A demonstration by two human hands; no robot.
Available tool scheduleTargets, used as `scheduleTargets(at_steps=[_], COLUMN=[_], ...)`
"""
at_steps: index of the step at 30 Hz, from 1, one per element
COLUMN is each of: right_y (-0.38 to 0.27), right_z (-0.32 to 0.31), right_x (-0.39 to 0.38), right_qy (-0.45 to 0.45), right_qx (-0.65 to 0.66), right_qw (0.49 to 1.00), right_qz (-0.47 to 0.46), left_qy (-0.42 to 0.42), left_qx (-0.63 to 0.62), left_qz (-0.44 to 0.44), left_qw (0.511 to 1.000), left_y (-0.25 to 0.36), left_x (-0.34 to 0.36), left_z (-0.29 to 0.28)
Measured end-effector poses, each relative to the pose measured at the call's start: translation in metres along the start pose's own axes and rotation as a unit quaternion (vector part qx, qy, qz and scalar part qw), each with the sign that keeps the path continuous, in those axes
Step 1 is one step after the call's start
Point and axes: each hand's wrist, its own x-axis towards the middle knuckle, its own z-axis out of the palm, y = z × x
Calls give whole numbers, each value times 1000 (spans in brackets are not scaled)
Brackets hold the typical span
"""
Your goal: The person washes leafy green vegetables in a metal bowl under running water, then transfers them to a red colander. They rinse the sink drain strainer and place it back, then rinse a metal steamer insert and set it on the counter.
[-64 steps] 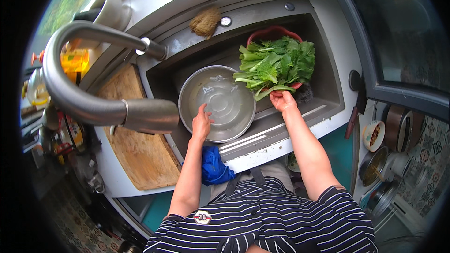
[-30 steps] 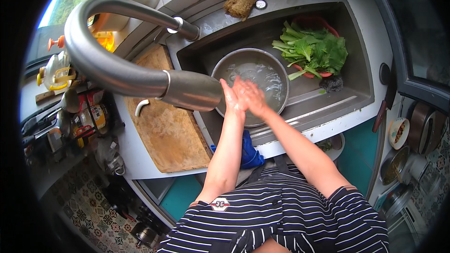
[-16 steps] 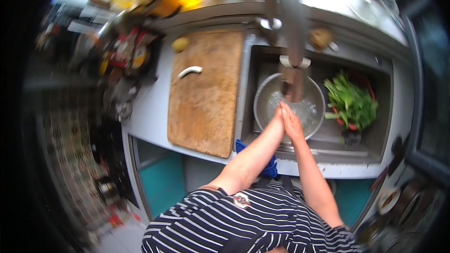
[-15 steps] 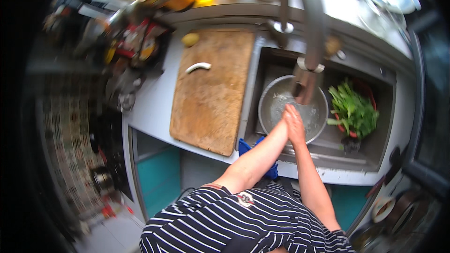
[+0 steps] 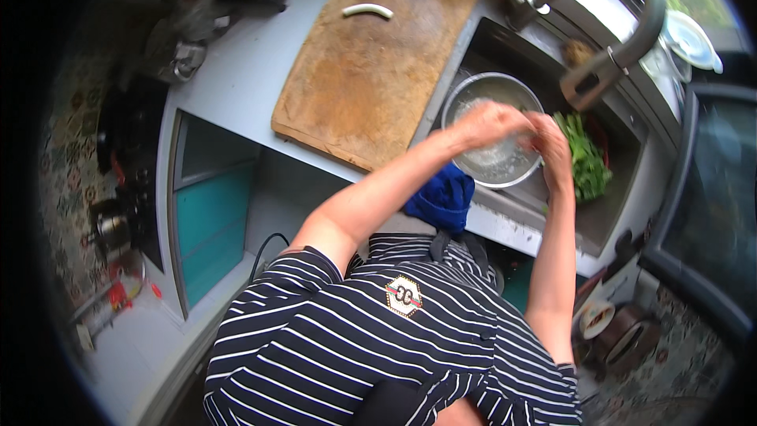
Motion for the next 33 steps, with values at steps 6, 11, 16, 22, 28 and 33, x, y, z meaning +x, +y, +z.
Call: scheduleTargets(at_steps=[6,11,16,22,28,33], right_y=[6,42,18,7,5,27], right_z=[44,71,97,131,168,153], right_x=[-63,-146,-210,-241,-253,-271], right_qy=[208,136,107,27,69,160], right_qx=[-253,-156,49,608,734,739], right_qw=[938,972,987,781,675,654], right_qz=[-111,-115,109,138,1,-12], left_qy=[202,108,200,239,135,78], left_qx=[322,392,249,-74,26,262], left_qz=[269,196,192,52,51,190], left_qw=[885,892,928,967,989,943], left_y=[-44,-69,-118,-6,17,26], left_x=[-68,-152,-136,-161,-201,-232], left_z=[-13,43,73,95,145,133])
